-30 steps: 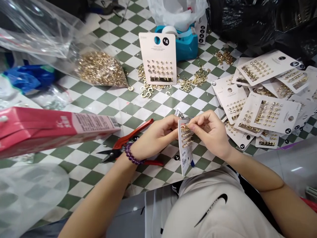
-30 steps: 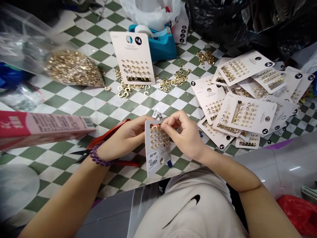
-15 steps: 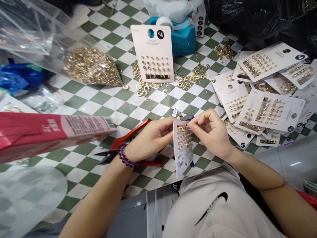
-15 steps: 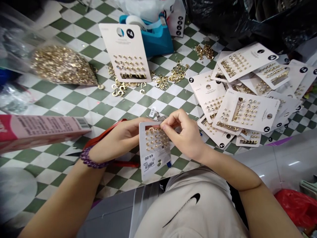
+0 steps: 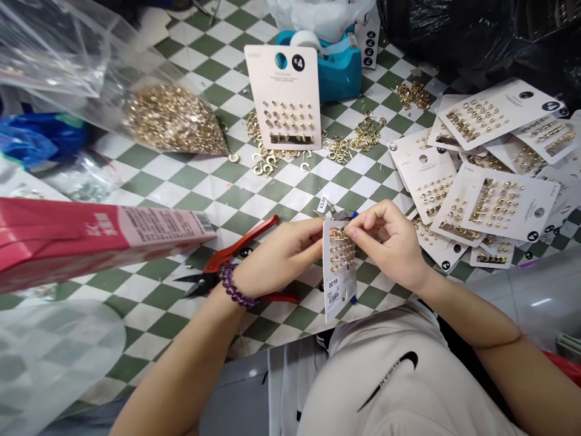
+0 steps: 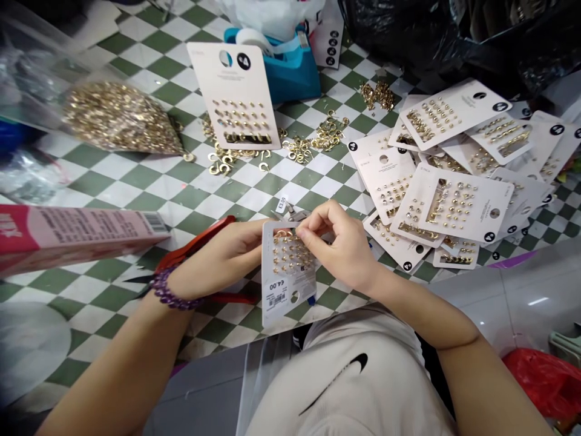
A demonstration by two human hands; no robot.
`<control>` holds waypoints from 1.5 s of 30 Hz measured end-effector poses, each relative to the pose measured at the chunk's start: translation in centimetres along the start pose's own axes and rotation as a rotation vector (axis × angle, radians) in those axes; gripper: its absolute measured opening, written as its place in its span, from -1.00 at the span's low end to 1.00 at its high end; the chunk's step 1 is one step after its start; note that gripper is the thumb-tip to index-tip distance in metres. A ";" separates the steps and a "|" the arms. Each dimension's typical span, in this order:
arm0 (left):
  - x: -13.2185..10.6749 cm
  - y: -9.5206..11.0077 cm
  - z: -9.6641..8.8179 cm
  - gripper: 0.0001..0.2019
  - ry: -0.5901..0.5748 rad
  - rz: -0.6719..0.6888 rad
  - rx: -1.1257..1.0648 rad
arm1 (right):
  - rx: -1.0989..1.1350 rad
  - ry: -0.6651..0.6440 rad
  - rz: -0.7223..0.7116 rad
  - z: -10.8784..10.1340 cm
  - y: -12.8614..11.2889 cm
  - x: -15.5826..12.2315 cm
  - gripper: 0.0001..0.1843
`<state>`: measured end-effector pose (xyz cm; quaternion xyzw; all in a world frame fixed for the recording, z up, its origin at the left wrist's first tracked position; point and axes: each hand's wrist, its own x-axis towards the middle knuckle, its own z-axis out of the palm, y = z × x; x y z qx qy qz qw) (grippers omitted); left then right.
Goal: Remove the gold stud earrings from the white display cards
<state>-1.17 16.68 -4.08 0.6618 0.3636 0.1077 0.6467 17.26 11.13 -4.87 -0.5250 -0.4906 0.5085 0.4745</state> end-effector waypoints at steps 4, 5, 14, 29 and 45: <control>0.1 -0.2 0.2 -0.72 0.054 0.032 0.001 | 0.021 -0.005 0.009 -0.1 0.1 -0.1 -0.79; 0.1 -0.2 0.3 -0.73 0.073 0.030 -0.026 | 0.029 -0.005 0.012 -0.1 0.1 -0.1 -0.79; 0.4 -0.5 0.5 -0.79 0.114 0.055 0.022 | 0.090 -0.008 0.007 0.0 0.1 -0.1 -0.78; 0.4 0.6 0.8 -0.64 0.168 -0.081 -0.295 | 0.060 -0.006 -0.029 0.1 0.0 -0.1 -0.82; 0.2 0.9 0.7 -0.66 0.111 -0.117 -0.324 | -0.050 0.027 -0.054 0.0 0.1 -0.3 -0.79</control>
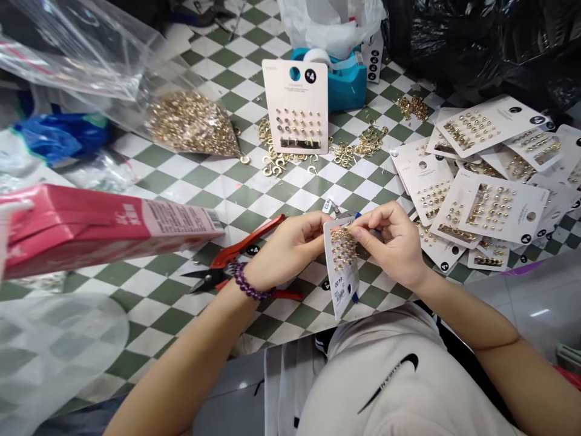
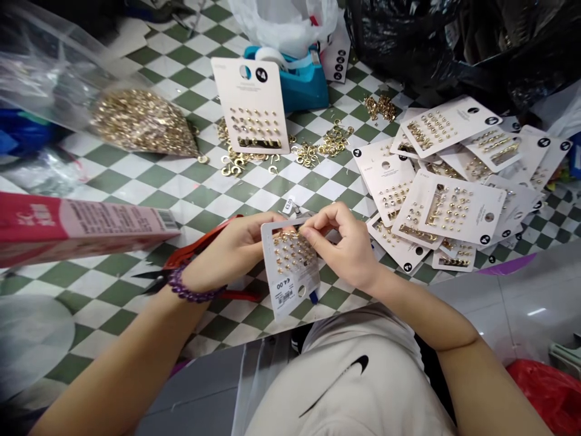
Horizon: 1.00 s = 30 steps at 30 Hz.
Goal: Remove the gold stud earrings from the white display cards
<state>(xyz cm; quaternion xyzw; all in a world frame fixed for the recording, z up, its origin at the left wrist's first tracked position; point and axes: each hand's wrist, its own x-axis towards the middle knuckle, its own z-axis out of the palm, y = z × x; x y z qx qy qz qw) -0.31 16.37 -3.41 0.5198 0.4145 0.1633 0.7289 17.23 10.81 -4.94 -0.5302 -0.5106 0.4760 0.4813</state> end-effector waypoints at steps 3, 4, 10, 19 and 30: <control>0.0 -0.1 0.1 -0.68 0.018 0.021 0.058 | -0.005 0.006 -0.007 0.0 0.0 0.0 -0.78; 0.0 -0.1 0.1 -0.68 0.018 0.038 0.115 | -0.006 0.005 -0.011 0.0 0.1 0.0 -0.77; -0.2 -0.1 0.1 -0.68 -0.009 0.160 0.486 | -0.034 0.002 -0.002 -0.1 0.3 0.1 -0.77; 0.0 -0.6 0.1 -0.68 -0.037 0.220 0.459 | 0.021 -0.002 0.029 -0.1 0.3 0.2 -0.75; 0.1 -0.8 0.1 -0.66 -0.036 0.258 0.355 | 0.023 -0.003 0.048 0.0 0.1 0.3 -0.74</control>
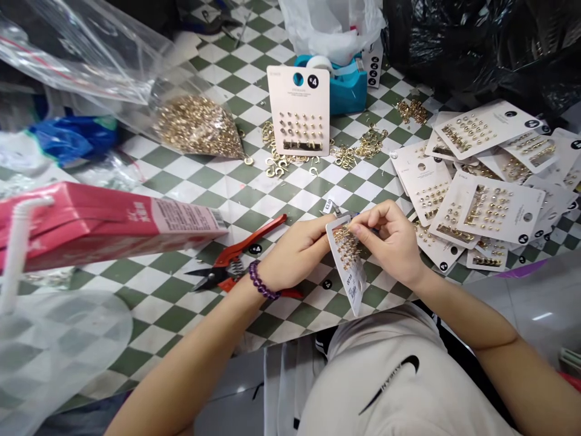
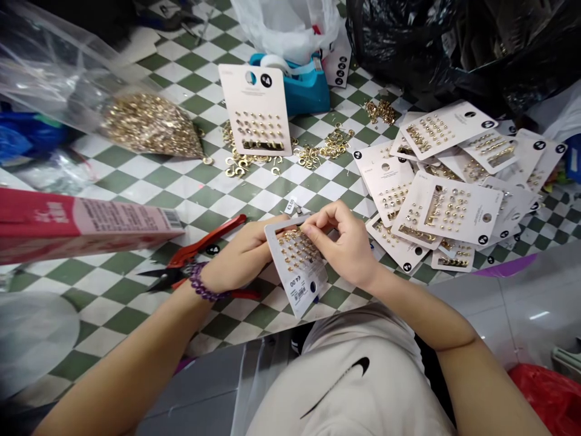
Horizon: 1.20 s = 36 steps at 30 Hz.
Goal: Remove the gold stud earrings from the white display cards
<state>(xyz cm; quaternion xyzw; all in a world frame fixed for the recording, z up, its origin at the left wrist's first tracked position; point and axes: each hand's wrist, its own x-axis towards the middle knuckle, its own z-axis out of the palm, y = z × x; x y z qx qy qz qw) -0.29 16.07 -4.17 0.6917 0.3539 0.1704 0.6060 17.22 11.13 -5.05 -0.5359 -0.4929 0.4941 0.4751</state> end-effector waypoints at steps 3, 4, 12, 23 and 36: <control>0.0 0.0 0.1 -0.67 0.007 -0.008 -0.005 | 0.016 -0.004 0.003 0.1 -0.2 0.0 -0.75; 0.1 0.0 0.1 -0.67 0.007 -0.014 -0.006 | 0.023 0.000 0.002 0.1 -0.2 0.1 -0.75; 0.1 -0.1 0.2 -0.71 0.017 0.003 -0.025 | 0.017 0.003 -0.027 0.3 -0.2 0.3 -0.76; 0.2 -0.3 0.2 -0.65 0.045 0.024 -0.007 | 0.043 -0.020 -0.026 0.1 0.1 0.0 -0.74; 0.1 -0.3 0.3 -0.64 0.058 0.041 -0.040 | -0.004 -0.012 -0.088 0.0 0.2 -0.1 -0.74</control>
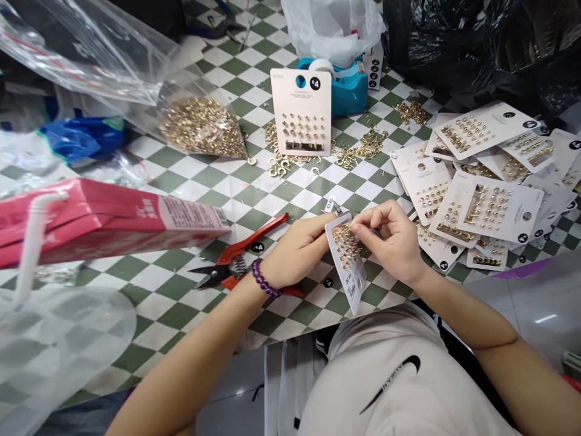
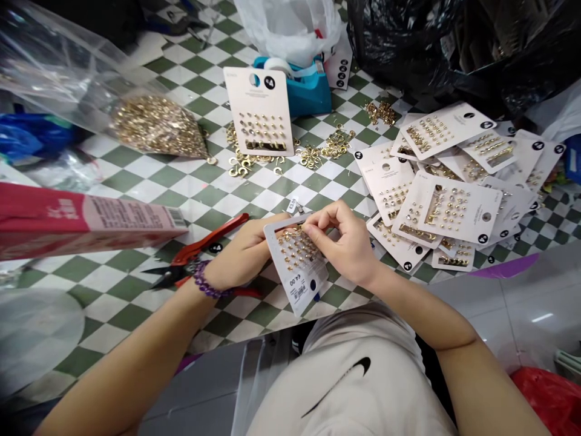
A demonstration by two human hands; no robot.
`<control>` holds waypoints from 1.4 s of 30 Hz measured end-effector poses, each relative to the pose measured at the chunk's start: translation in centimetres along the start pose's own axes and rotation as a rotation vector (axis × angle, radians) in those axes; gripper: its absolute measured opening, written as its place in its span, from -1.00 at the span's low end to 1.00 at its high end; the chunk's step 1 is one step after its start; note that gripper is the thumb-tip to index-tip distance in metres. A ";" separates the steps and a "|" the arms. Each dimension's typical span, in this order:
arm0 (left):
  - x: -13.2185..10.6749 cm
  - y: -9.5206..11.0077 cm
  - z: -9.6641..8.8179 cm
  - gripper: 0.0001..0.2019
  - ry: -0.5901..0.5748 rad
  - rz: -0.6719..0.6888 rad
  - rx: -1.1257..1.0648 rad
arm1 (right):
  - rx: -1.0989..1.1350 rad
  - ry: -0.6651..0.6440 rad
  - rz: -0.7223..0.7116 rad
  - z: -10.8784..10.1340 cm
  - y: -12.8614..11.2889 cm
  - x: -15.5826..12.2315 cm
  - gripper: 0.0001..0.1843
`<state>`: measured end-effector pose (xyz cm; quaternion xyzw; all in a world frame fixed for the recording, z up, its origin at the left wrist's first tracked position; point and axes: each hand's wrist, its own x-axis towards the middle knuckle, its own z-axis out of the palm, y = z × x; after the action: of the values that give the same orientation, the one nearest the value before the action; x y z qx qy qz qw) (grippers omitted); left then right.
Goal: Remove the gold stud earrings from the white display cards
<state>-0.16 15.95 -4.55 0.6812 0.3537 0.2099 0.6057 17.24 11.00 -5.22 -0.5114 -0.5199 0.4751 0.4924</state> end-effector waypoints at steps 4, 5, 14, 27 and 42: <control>0.0 -0.1 0.1 -0.64 0.014 -0.015 -0.013 | -0.055 -0.008 -0.038 0.1 0.2 -0.1 -0.76; 0.0 -0.1 0.1 -0.64 0.013 -0.023 -0.019 | -0.059 -0.006 -0.033 0.1 0.2 -0.1 -0.75; 0.0 -0.1 0.1 -0.67 0.044 -0.039 -0.075 | -0.017 0.026 0.001 0.2 0.4 -0.1 -0.72; 0.0 0.0 -0.1 -0.67 0.014 -0.030 -0.055 | -0.225 0.026 -0.186 0.6 0.3 -0.4 -0.74; -0.2 -0.1 0.0 -0.66 0.022 -0.087 -0.115 | -0.110 0.011 -0.094 -0.2 -0.3 0.1 -0.82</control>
<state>-0.32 15.79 -4.64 0.6270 0.3769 0.2108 0.6484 17.39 11.04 -4.87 -0.5155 -0.5660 0.4194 0.4880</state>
